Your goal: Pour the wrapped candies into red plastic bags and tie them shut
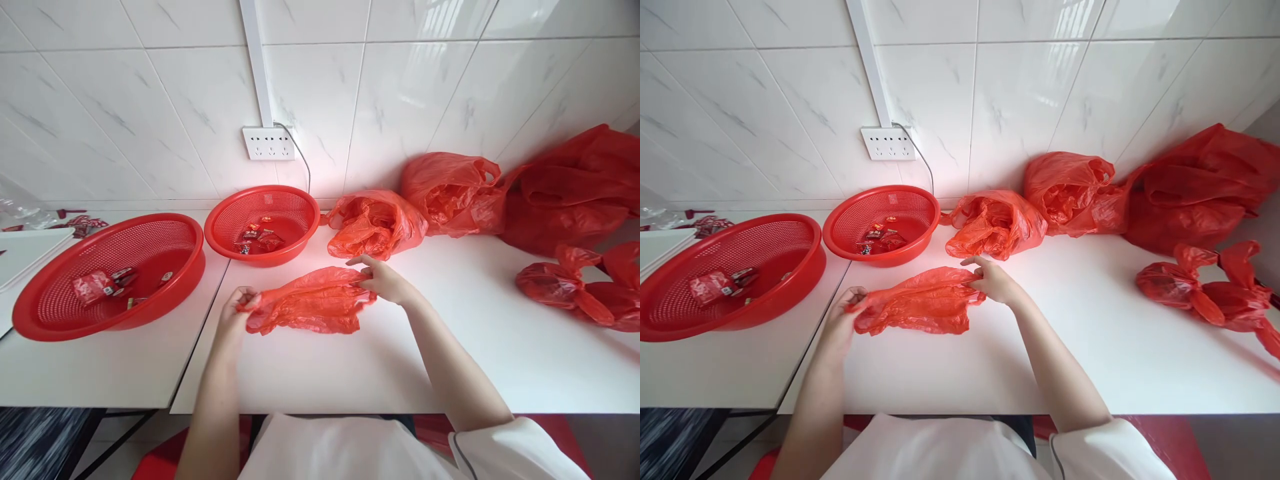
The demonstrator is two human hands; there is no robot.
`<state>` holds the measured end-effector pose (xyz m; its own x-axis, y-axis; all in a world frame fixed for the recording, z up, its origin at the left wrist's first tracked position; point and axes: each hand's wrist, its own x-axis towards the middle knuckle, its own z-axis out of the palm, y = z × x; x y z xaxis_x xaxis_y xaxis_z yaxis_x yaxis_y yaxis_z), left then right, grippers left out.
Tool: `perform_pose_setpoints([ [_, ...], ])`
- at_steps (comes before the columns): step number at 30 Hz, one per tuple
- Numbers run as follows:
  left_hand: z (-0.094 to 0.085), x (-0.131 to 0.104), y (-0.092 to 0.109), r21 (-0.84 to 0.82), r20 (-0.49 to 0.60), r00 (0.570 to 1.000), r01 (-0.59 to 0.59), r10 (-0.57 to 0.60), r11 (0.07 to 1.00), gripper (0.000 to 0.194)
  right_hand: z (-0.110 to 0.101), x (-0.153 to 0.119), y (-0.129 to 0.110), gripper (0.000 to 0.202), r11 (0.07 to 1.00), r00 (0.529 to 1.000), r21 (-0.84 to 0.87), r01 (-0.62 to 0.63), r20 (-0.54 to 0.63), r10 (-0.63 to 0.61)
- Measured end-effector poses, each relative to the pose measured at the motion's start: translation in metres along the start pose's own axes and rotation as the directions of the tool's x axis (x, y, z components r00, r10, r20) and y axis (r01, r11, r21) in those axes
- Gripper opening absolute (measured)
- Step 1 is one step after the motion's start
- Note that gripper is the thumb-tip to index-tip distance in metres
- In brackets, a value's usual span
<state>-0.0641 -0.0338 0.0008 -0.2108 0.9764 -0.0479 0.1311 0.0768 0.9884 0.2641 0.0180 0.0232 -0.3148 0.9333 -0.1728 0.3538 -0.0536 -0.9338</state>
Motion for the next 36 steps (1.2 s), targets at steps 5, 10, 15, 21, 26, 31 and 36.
perform_pose_setpoints([
  [5, -0.018, -0.038, 0.066, 0.121, -0.076, 0.909, -0.4, 0.41, 0.908, 0.054, -0.007, -0.002, -0.001, 0.043, 0.99, 0.995, 0.128, 0.057, 0.07, -0.066],
  [10, 0.044, -0.058, 0.101, 0.234, 0.573, 0.718, -0.606, 0.396, 0.76, 0.022, 0.016, 0.005, -0.007, 0.046, 0.941, 0.973, 0.323, 0.097, 0.167, -0.157],
  [15, 0.087, -0.003, 0.051, 0.474, 0.67, 0.734, -0.536, 0.108, 0.699, 0.025, 0.03, 0.005, -0.01, 0.048, 0.914, 0.956, 0.403, 0.036, 0.254, -0.15],
  [21, 0.073, 0.027, 0.022, 0.784, 0.558, 0.83, -0.518, -0.023, 0.341, 0.036, -0.013, -0.006, -0.002, 0.037, 0.997, 0.995, -0.082, -0.004, -0.101, -0.004],
  [26, 0.068, 0.026, 0.027, 0.841, 0.527, 0.839, -0.494, -0.133, 0.22, 0.043, -0.026, -0.041, -0.037, 0.031, 0.851, 0.915, -0.468, 0.238, -0.187, -0.358],
  [31, 0.076, 0.014, 0.028, 0.823, 0.566, 0.803, -0.541, -0.188, 0.171, 0.054, 0.024, -0.044, -0.062, 0.039, 0.633, 0.798, -0.488, 0.601, 0.316, -0.514],
  [36, 0.061, 0.004, 0.027, 0.795, 0.606, 0.763, -0.583, -0.225, 0.164, 0.075, 0.042, 0.007, -0.006, 0.027, 0.389, 0.899, -0.811, 0.436, 0.372, -0.233],
])
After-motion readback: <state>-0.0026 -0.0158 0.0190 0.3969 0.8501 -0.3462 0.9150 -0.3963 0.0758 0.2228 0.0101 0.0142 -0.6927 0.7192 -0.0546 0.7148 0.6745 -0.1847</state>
